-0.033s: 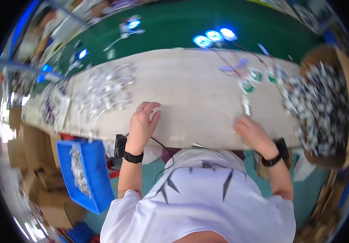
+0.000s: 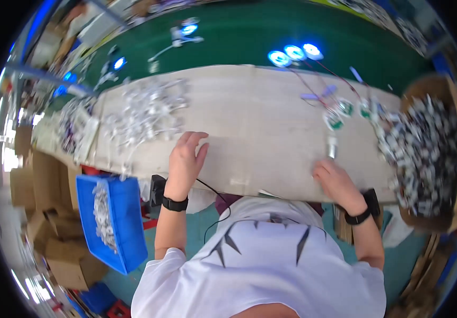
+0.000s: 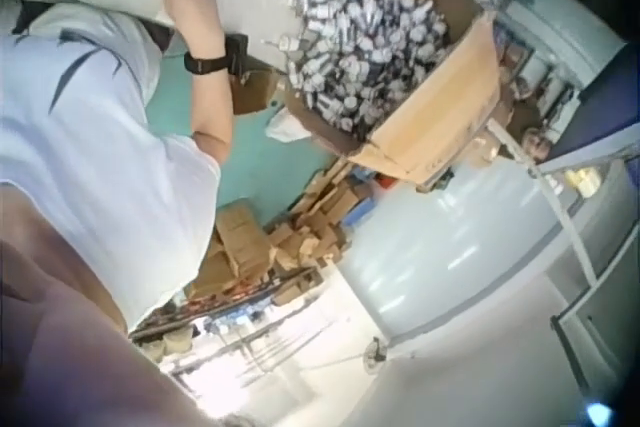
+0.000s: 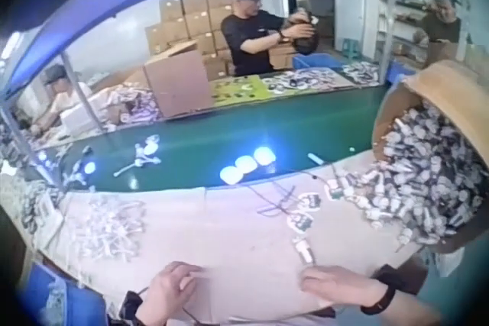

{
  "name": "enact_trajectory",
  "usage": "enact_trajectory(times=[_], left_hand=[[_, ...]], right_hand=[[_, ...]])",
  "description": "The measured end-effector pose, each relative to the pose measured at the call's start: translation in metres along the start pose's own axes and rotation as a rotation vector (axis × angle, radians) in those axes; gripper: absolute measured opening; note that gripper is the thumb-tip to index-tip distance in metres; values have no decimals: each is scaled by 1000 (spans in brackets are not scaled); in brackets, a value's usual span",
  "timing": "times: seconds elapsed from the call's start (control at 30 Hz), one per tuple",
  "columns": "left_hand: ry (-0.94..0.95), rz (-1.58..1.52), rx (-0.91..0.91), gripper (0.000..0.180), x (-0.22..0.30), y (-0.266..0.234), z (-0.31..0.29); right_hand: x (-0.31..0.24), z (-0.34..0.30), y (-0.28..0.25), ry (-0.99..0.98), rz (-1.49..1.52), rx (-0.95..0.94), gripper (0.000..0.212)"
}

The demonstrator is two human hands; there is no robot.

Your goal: Assembling electronic components by manually connecting small motors to circuit boards and plastic housings on an industrial workbench.

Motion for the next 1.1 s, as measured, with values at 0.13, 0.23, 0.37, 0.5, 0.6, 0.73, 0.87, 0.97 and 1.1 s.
enact_trajectory(times=[0.13, 0.23, 0.37, 0.5, 0.6, 0.73, 0.87, 0.97, 1.1], left_hand=[[-106, 205, 200, 20, -57, -51, -13], [15, 248, 303, 16, -58, -67, 13], [194, 437, 381, 14, -66, -56, 75], [84, 728, 78, 22, -98, -15, 122], [-61, 711, -33, 16, -128, -1, 138], [-105, 333, 146, 29, -124, -44, 137], [24, 268, 350, 35, -86, -106, 120], [172, -197, 458, 33, -59, -139, 106], [85, -670, 468, 35, -18, -142, 90]], right_hand=[[-21, 22, 14, 45, 108, -41, 8], [-29, 52, 30, 108, 258, 9, 8], [-10, 91, 60, 271, 590, 95, 8], [-8, 119, 63, 322, 828, 184, 6], [-5, 131, 59, 333, 867, 146, 8], [0, 130, 56, 330, 1077, 195, 7], [-3, 128, 54, 334, 1179, 195, 7], [-1, 123, 51, 410, 1129, 181, 9], [-1, 119, 50, 395, 1108, 215, 8]])
Point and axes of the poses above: each hand's wrist, its own z-axis towards the middle knuckle, its own y-axis out of the palm, x = y × z, the point moved 7 cm from there along z, towards the middle knuckle, and after that the axes turned 2 degrees about y, right-handed, at the moved point
